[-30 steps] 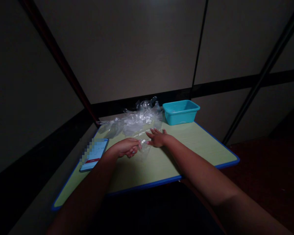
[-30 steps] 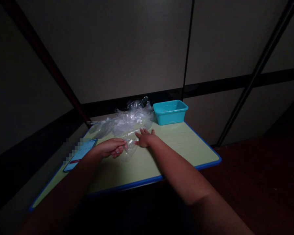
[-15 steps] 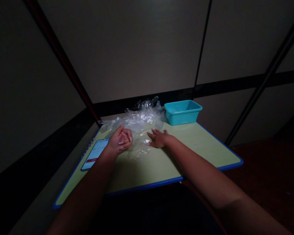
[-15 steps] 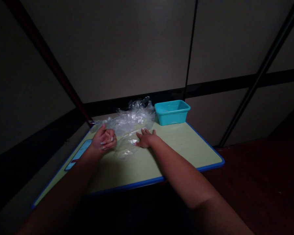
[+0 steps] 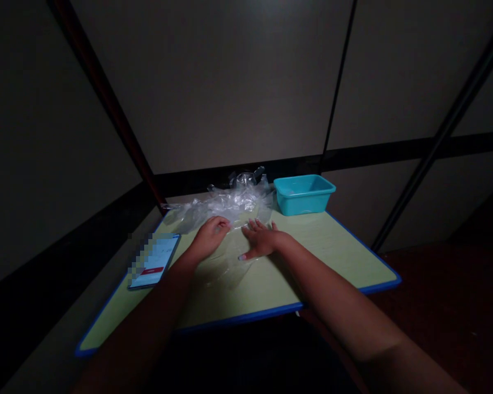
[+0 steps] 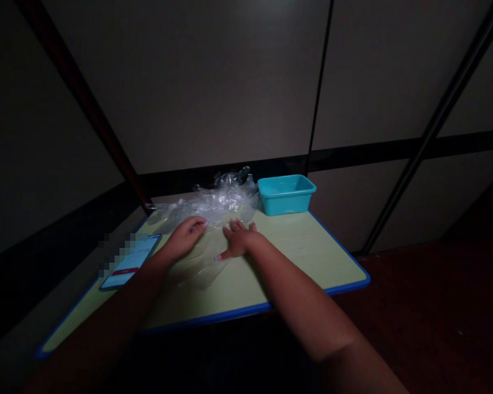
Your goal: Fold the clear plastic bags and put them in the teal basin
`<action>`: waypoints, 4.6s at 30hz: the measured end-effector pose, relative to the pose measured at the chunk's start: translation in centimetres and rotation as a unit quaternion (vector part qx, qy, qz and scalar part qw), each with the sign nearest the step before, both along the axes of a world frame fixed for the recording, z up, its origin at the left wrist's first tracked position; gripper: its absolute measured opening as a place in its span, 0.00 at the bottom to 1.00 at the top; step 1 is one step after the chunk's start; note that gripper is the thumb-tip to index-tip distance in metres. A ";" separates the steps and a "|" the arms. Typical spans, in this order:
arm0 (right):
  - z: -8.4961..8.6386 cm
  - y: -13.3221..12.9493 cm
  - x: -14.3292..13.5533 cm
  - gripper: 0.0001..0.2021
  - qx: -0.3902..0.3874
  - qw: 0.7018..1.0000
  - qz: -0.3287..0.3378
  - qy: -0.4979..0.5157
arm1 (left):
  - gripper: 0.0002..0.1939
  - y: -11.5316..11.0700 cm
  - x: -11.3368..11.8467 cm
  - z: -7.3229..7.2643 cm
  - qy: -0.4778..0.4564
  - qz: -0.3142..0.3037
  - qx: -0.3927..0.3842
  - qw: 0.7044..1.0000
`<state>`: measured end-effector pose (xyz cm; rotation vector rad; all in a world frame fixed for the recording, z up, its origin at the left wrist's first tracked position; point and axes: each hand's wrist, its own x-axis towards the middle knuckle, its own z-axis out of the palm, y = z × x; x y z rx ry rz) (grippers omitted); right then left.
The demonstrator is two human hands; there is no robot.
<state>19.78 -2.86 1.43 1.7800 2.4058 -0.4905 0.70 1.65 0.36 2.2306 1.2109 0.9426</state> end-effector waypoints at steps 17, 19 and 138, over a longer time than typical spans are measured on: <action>0.0 0.9 0.8 0.25 0.090 0.996 0.000 0.024 | 0.47 -1.6 -0.6 0.4 0.318 -0.256 -0.130 0.904; -0.2 1.0 0.8 0.25 0.088 0.996 0.005 0.019 | 0.44 -1.4 -0.5 0.4 0.280 -0.232 -0.114 0.925; -3.1 1.6 -3.3 0.10 0.000 0.825 0.111 0.554 | 0.22 0.4 -0.9 -0.1 -0.197 -0.158 -0.422 0.871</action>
